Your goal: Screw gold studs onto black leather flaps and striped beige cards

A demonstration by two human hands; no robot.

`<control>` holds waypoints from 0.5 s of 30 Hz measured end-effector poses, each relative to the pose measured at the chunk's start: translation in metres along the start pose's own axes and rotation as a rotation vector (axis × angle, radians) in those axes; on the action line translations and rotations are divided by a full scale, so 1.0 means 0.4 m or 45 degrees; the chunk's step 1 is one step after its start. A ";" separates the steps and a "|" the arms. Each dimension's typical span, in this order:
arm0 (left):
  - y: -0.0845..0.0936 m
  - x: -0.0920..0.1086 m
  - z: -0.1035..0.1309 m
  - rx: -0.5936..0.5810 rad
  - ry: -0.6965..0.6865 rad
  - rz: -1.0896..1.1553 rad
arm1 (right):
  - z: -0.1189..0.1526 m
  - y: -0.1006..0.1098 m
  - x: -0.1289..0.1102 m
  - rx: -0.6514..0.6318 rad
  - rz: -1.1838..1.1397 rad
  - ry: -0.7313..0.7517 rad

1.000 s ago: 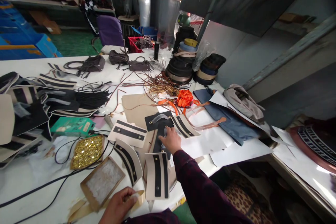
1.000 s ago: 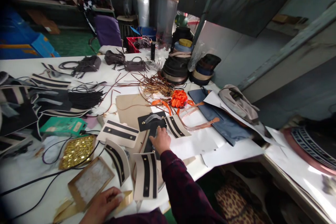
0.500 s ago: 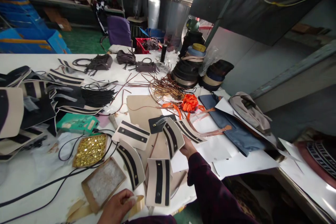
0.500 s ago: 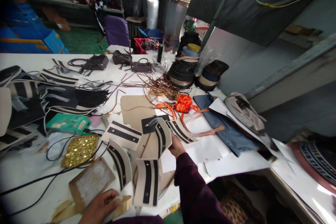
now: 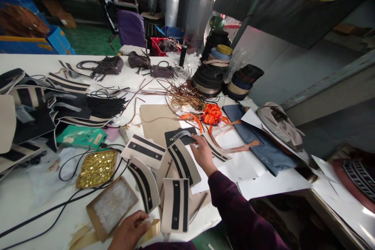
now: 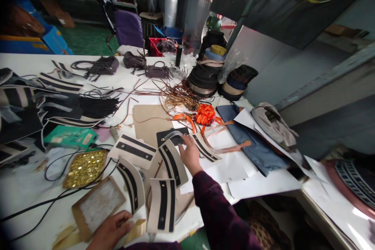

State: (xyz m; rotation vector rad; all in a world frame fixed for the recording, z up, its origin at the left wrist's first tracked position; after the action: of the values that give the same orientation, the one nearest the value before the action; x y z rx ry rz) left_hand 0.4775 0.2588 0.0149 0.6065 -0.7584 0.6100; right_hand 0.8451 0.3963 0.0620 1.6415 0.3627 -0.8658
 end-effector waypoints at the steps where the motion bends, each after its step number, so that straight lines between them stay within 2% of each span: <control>1: -0.001 0.000 -0.002 -0.024 0.007 0.022 | -0.038 -0.015 -0.022 -0.044 0.180 0.080; 3: 0.001 -0.005 0.000 -0.030 0.018 0.047 | -0.116 -0.051 -0.046 -0.170 0.480 0.133; 5: 0.008 -0.020 0.007 0.002 0.030 0.063 | -0.183 -0.085 -0.049 -0.259 0.593 0.119; 8: 0.019 -0.054 0.017 0.078 0.055 0.089 | -0.249 -0.118 -0.040 -0.316 0.580 0.088; 11: 0.016 -0.081 0.014 0.126 0.080 0.080 | -0.301 -0.129 -0.036 -0.317 0.519 0.075; 15: 0.003 -0.086 -0.008 0.107 0.092 0.075 | -0.384 -0.141 -0.037 -0.377 0.361 0.006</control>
State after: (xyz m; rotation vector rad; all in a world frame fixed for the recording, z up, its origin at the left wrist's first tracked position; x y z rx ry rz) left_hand 0.4582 0.2522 -0.0128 0.6377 -0.6871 0.7172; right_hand 0.8507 0.5588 0.0385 1.3787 0.2402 -0.5656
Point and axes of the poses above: each hand's wrist, its own z-axis away from the middle knuckle, its own y-axis out of the back of the hand, x = y × z, the point moved 1 cm from there along -z, towards the middle knuckle, and after that the axes turned 3 degrees about -y, right-handed, at the moved point
